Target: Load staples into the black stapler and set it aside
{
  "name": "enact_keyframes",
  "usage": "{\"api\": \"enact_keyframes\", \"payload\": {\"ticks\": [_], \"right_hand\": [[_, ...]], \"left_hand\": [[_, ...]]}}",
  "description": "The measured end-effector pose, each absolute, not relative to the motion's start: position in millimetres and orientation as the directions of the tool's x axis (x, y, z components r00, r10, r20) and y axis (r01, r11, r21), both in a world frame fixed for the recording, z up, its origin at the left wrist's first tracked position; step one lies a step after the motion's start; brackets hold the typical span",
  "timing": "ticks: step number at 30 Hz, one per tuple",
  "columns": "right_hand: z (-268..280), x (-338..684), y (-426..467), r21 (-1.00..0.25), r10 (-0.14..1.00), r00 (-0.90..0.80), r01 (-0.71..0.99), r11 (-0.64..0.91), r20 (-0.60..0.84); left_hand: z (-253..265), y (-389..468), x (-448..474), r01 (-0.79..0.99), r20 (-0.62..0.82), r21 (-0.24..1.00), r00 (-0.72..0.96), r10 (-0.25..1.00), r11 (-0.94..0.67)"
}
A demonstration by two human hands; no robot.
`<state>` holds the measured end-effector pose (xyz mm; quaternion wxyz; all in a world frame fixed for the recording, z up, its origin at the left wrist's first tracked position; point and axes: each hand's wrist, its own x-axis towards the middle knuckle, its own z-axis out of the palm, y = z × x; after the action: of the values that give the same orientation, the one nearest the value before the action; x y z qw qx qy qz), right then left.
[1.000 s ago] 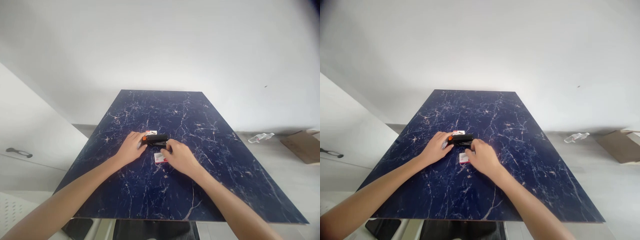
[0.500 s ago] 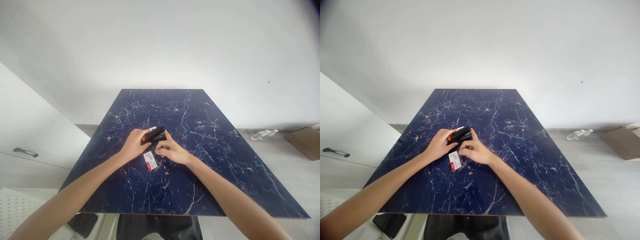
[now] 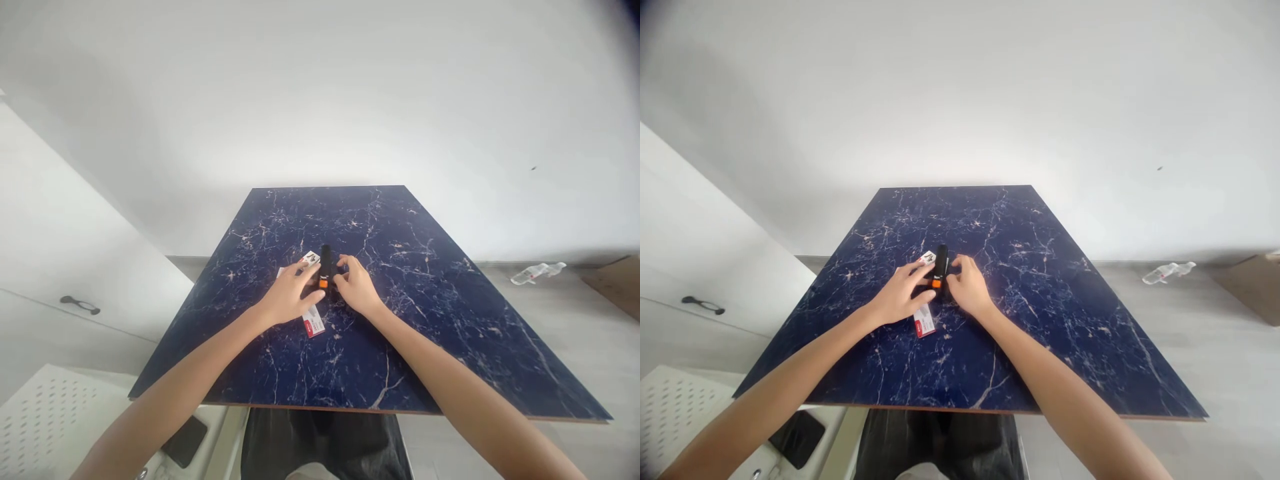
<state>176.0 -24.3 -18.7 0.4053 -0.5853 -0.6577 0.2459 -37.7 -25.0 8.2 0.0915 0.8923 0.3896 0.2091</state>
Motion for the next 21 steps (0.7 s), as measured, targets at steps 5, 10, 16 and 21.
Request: {"api": "enact_keyframes", "payload": {"ticks": [5, 10, 16, 21], "right_hand": [[-15.1, 178.8, -27.9, -0.825, 0.957, 0.027, 0.514, 0.235, 0.289], [-2.7, 175.5, -35.9, -0.785, 0.958, -0.058, 0.561, 0.263, 0.280], [2.6, 171.3, -41.3, -0.738, 0.968, -0.092, 0.632, 0.238, 0.233], [-1.3, 172.9, -38.0, -0.786, 0.983, -0.085, 0.591, 0.183, 0.165]], "left_hand": [[21.0, -30.8, -49.8, 0.579, 0.317, 0.372, 0.656, 0.685, -0.726], [38.2, -43.0, -63.6, 0.536, 0.197, 0.334, 0.765, 0.614, -0.775], [34.3, -41.4, -69.2, 0.595, 0.113, 0.257, 0.765, 0.635, -0.762], [27.7, -48.1, -56.0, 0.589, 0.133, 0.298, 0.753, 0.644, -0.751]]}}
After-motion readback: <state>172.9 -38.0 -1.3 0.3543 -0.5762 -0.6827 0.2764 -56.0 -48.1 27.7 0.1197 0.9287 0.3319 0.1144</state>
